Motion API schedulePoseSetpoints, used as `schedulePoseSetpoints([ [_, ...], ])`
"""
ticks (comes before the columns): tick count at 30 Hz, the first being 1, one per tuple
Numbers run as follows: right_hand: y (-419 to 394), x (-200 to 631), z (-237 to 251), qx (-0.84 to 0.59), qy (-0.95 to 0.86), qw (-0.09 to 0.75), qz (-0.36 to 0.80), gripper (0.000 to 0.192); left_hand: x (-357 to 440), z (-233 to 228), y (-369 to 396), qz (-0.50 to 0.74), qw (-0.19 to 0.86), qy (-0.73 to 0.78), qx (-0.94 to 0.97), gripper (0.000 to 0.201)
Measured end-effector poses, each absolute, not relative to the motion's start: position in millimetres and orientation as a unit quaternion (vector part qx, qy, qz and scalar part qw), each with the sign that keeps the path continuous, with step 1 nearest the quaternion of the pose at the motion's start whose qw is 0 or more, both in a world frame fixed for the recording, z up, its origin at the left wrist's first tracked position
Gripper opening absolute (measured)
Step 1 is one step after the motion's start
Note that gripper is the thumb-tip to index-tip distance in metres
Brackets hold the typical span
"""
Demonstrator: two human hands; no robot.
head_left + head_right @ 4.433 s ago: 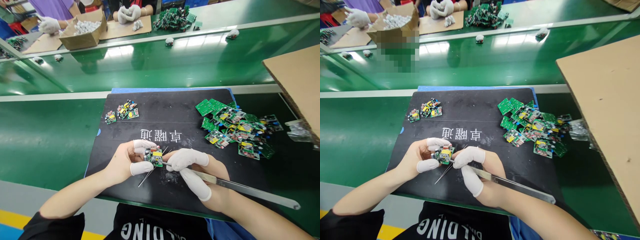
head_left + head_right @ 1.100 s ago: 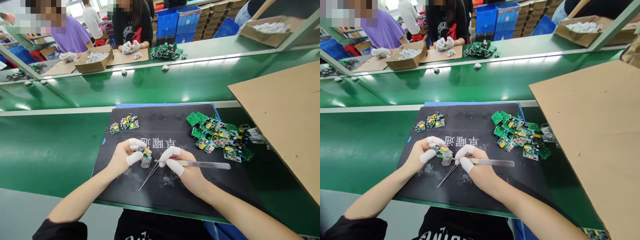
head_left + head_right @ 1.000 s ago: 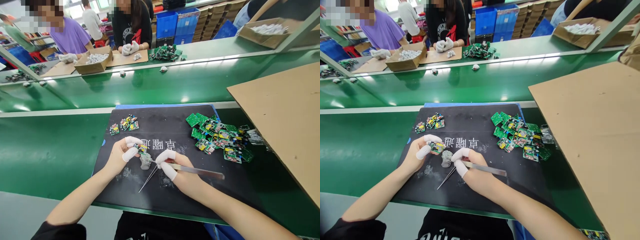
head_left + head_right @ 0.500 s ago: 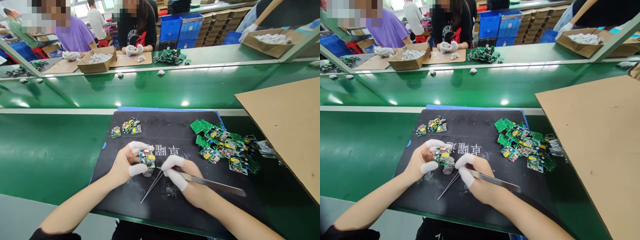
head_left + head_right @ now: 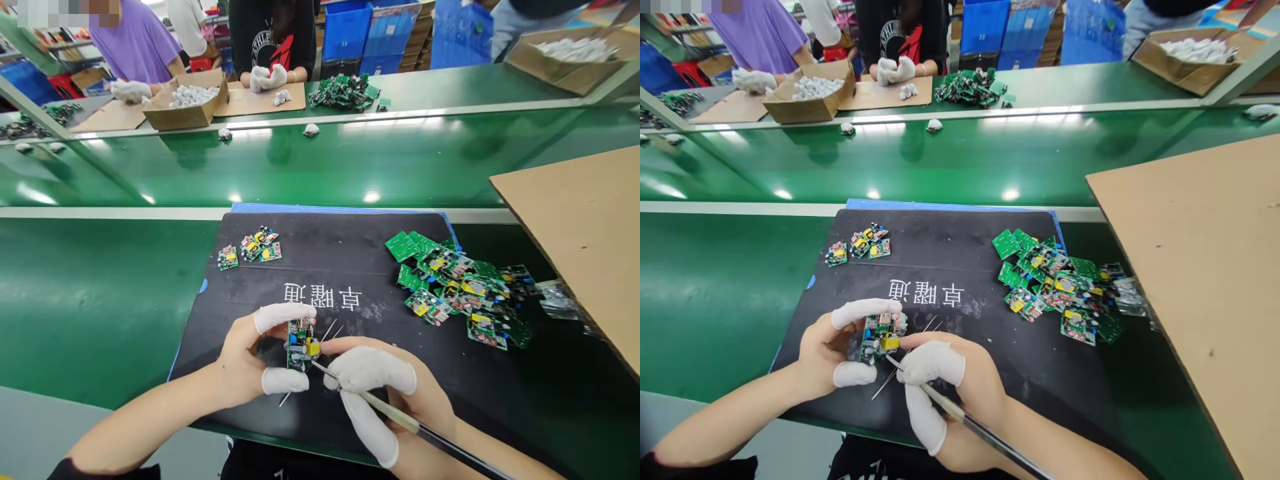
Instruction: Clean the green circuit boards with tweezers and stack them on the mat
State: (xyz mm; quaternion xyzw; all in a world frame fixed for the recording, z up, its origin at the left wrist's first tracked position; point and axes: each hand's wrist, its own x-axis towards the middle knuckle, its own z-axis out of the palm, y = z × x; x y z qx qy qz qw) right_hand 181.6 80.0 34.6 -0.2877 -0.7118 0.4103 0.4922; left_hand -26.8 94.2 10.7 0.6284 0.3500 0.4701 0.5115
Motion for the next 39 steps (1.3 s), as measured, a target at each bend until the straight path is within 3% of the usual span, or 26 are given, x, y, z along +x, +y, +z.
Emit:
schedulePoseSetpoints([
  [5, 79.0, 180.2, 18.7, -0.280, -0.750, 0.477, 0.364, 0.035, -22.3, 8.4, 91.1, 0.467, 0.570, 0.361, 0.572, 0.056],
  [14, 77.4, 181.6, 19.0, -0.247, -0.797, 0.486, 0.261, 0.056, -16.0, 10.7, 84.4, 0.459, 0.591, 0.366, 0.554, 0.061],
  [21, 72.3, 177.0, 3.0, -0.255, -0.797, 0.495, 0.236, 0.037, -16.1, 7.9, 79.4, 0.446, 0.577, 0.383, 0.567, 0.061],
  [27, 71.7, 184.8, 6.4, -0.217, -0.820, 0.497, 0.183, 0.031, -15.7, 6.9, 75.3, 0.468, 0.548, 0.412, 0.558, 0.055],
  [39, 79.9, 186.7, 10.5, -0.207, -0.840, 0.474, 0.165, 0.018, -15.3, 6.3, 81.7, 0.470, 0.588, 0.407, 0.517, 0.051],
])
